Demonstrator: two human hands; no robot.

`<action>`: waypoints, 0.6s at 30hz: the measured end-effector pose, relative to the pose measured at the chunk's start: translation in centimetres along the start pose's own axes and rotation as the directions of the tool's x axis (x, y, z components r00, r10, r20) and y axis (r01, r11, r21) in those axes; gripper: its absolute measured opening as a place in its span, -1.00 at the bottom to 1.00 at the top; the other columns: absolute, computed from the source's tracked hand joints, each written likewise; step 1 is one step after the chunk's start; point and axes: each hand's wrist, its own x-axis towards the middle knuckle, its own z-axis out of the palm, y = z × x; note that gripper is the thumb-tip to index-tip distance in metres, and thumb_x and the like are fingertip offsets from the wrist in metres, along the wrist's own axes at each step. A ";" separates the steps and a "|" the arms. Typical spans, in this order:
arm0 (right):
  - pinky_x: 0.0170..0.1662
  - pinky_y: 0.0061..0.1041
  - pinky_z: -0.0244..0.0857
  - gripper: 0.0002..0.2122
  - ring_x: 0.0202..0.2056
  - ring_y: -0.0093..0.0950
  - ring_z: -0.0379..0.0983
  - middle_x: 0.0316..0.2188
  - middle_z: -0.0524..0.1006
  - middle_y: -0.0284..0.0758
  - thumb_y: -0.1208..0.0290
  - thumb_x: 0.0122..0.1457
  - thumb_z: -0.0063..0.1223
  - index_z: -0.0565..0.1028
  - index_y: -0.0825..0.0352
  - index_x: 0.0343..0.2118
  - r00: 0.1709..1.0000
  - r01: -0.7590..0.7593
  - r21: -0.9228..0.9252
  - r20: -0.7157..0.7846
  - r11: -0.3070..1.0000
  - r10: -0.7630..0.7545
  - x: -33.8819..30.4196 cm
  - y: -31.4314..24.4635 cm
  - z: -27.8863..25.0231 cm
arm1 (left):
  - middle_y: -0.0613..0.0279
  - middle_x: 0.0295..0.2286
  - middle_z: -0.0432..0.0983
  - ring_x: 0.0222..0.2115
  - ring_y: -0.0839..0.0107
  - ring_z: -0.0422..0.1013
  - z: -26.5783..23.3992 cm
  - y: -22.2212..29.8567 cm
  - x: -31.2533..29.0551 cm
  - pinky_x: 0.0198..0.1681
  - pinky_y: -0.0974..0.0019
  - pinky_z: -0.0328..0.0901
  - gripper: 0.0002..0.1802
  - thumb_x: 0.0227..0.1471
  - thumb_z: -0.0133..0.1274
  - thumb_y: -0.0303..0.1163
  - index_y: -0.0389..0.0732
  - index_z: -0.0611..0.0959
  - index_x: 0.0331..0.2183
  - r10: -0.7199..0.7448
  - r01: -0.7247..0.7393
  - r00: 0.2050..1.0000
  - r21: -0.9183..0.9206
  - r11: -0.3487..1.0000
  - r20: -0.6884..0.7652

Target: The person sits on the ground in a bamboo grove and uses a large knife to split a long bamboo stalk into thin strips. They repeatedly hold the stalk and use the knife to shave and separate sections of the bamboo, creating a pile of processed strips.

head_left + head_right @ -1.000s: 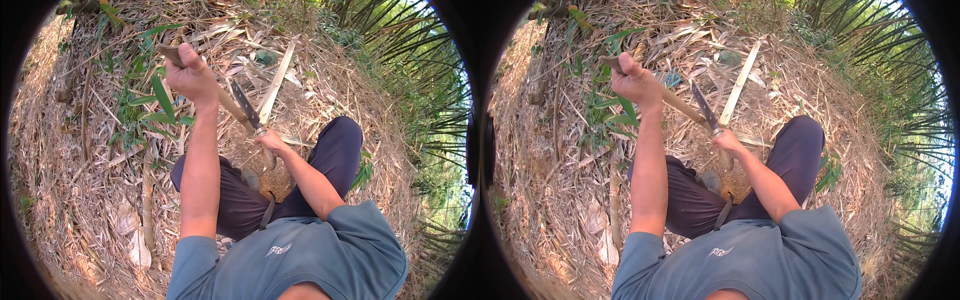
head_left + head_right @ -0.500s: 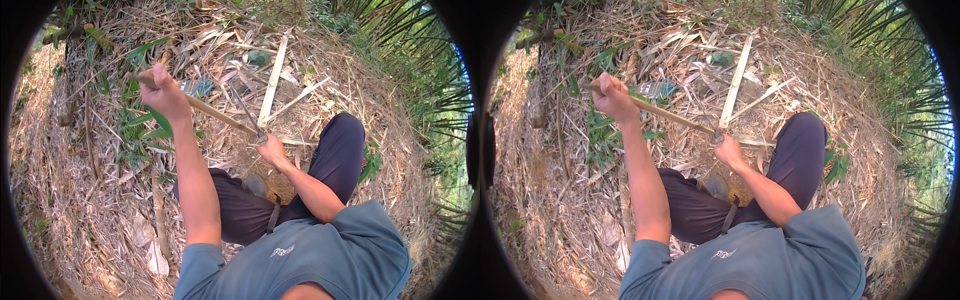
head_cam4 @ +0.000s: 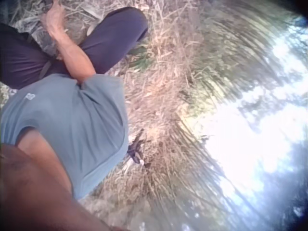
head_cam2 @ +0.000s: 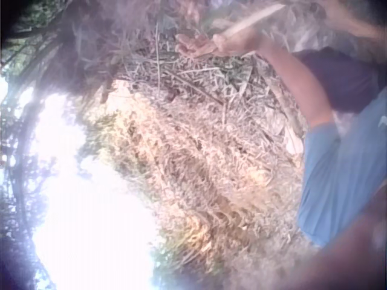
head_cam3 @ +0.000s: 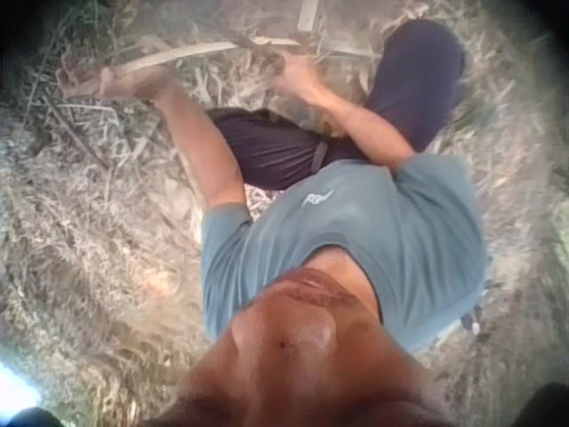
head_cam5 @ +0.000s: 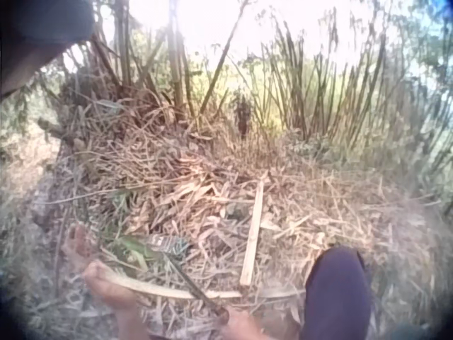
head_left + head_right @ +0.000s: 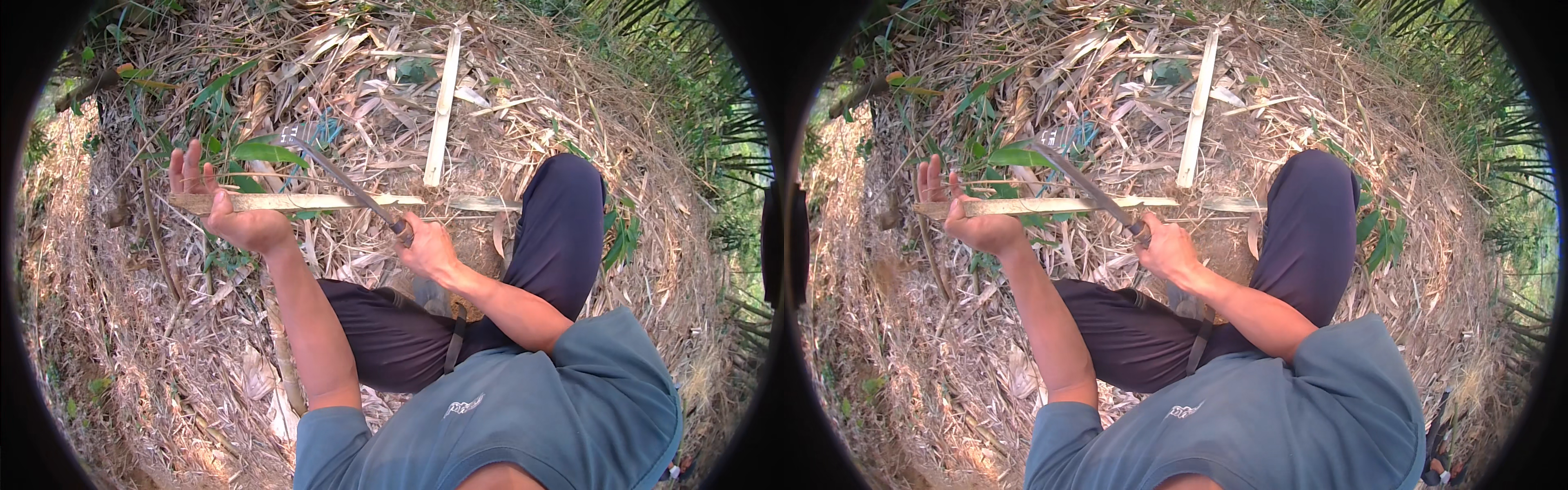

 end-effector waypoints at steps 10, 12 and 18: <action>-0.16 -0.13 0.47 -0.66 -0.33 0.00 0.59 -0.44 0.60 0.08 0.38 0.01 0.18 0.47 0.46 -0.17 0.981 -0.170 0.070 0.102 0.983 0.163 1.2 2.1 0.5 | 0.23 -0.55 0.27 -0.60 0.43 0.21 -0.3 -0.4 -0.3 -0.49 0.32 0.22 -0.64 0.04 -0.25 -0.31 -0.36 0.45 -0.23 -0.166 0.168 0.963 -0.013 0.986 -0.212; -0.19 -0.12 0.47 -0.66 -0.37 0.02 0.59 -0.49 0.59 0.05 0.38 0.00 0.17 0.48 0.44 -0.17 0.987 -0.124 0.075 0.114 0.989 0.115 0.5 0.4 -0.5 | 0.23 -0.59 0.27 -0.62 0.44 0.21 -0.5 -0.8 -0.5 -0.52 0.34 0.21 -0.70 0.05 -0.26 -0.30 -0.35 0.43 -0.36 -0.101 0.105 0.980 0.014 0.994 -0.170; -0.32 -0.18 0.46 -0.71 -0.45 -0.03 0.58 -0.57 0.57 -0.05 0.40 -0.04 0.19 0.48 0.36 -0.24 0.994 0.103 0.140 0.003 0.985 -0.105 -1.9 -1.2 -3.3 | 0.23 -0.68 0.29 -0.66 0.43 0.29 -1.1 -0.7 -0.2 -0.52 0.36 0.28 -0.59 0.16 -0.31 -0.24 -0.35 0.47 -0.49 -0.088 0.112 0.983 0.151 0.982 -0.159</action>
